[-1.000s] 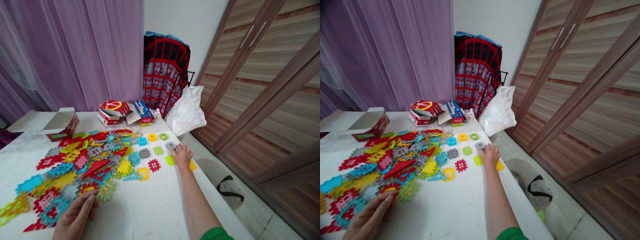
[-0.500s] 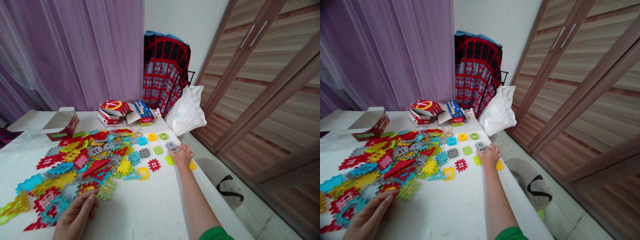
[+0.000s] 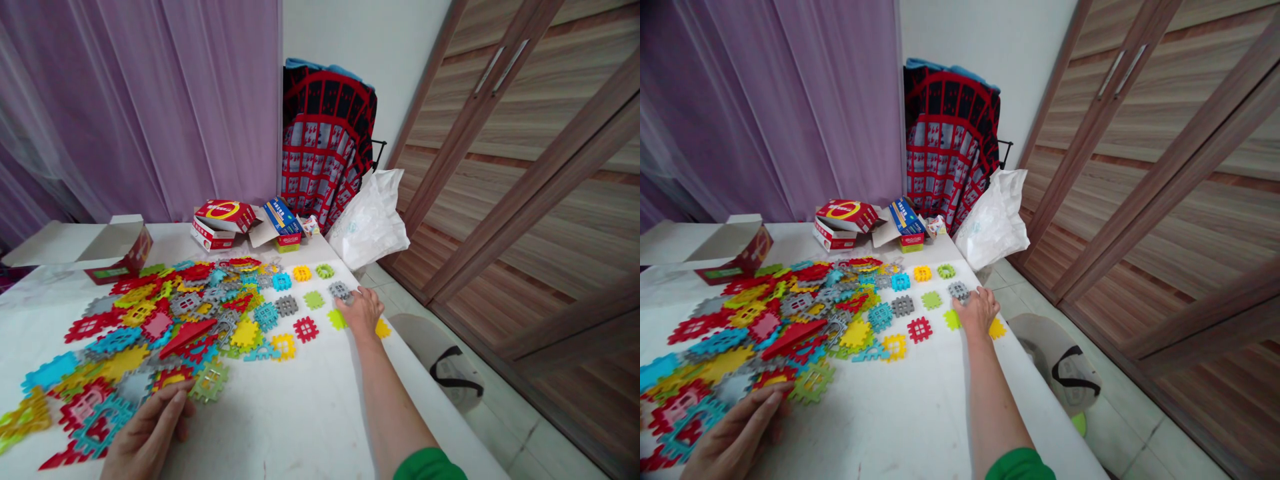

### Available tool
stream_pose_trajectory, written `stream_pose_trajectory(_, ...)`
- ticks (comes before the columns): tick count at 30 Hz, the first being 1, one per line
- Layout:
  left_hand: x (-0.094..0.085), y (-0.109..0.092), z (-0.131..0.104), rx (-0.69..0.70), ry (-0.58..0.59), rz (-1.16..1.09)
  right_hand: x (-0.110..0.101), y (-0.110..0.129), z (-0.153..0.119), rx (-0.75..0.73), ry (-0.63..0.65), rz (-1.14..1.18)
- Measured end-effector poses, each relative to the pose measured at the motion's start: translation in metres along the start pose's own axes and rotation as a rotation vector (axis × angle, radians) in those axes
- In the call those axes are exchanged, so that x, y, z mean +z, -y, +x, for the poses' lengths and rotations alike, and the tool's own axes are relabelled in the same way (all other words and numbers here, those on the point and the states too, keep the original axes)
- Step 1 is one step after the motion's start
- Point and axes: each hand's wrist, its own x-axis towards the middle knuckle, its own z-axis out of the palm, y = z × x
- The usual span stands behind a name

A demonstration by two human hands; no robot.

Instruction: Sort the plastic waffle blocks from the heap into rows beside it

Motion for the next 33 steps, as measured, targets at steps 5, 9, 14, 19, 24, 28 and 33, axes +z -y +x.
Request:
stream_pose_trajectory(5,0.001,-0.001,0.001,-0.020,-0.019,0.028,-0.002,0.002,0.001,0.009,0.033,-0.010)
stream_pose_trajectory(9,0.001,0.000,0.001,0.000,-0.017,0.012,0.000,0.002,0.002,0.000,0.036,-0.019)
stream_pose_trajectory(14,-0.002,0.005,0.003,0.067,-0.001,0.049,0.003,0.001,0.003,0.007,0.025,-0.019)
stream_pose_trajectory(19,-0.005,0.018,0.008,0.076,0.002,0.021,0.003,0.000,0.002,0.022,0.021,-0.007)
stream_pose_trajectory(24,-0.007,0.022,0.009,0.088,0.026,0.026,0.001,0.002,0.002,0.020,0.005,-0.002)
stream_pose_trajectory(28,-0.008,0.025,0.010,0.079,0.016,0.026,0.001,0.003,0.002,0.008,-0.009,0.005)
stream_pose_trajectory(33,-0.009,0.026,0.011,0.102,0.030,0.019,0.003,0.002,0.002,-0.006,0.006,0.012)
